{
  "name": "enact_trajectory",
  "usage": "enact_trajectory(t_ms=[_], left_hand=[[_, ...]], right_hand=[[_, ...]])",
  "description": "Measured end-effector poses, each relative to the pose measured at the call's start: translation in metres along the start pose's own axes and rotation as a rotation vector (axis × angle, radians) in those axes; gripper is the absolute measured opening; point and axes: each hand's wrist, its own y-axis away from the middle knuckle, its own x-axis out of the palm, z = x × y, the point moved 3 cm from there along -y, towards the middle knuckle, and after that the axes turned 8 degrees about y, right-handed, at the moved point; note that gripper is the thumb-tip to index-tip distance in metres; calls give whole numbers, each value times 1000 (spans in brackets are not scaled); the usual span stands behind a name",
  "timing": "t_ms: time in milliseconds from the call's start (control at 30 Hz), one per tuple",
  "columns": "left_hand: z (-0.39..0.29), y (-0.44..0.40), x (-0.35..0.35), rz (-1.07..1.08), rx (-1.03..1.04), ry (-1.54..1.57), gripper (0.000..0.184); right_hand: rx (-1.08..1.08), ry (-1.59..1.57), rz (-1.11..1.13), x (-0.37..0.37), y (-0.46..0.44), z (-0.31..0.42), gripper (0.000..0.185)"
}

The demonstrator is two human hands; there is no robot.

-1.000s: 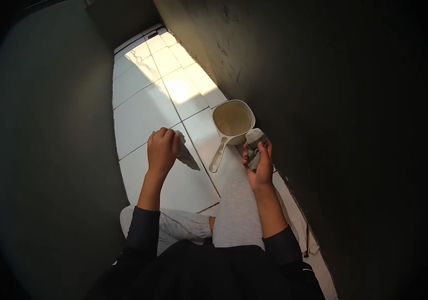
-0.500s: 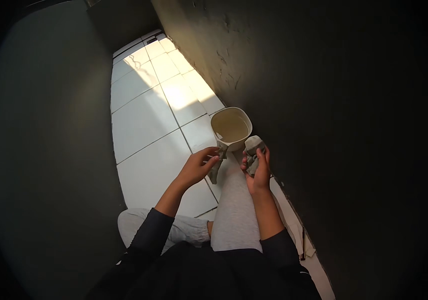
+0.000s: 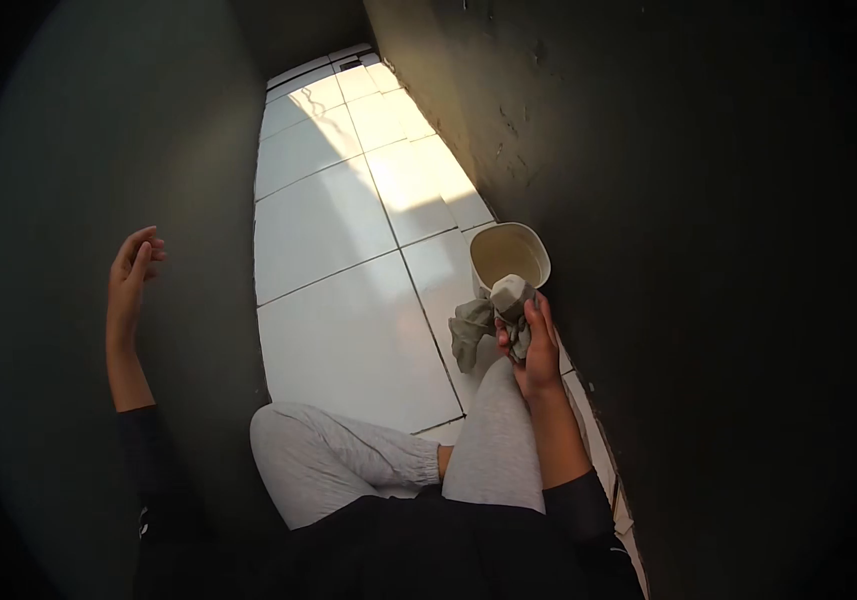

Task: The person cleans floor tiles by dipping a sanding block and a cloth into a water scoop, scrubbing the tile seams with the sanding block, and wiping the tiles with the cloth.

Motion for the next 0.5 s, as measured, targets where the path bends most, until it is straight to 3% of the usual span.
enact_trajectory(t_ms=[33,100,200,333,500], left_hand=[[4,-1,-9,-8,0,6,26],[14,1,-26,-274,-14,-9,24],[27,7,-22,-97,-118,293,23],[38,16,-27,-142,-161,264,23],[30,33,-25,-64,-171,407,23]], right_hand=[[-3,8,6,2,-2,7,28],[-43,125,-41,2,-4,25,30],[-122,246,-39,-1,-3,75,34],[-169,419,-34,-6,10,127,36],[-62,487,11,25,13,129,44]])
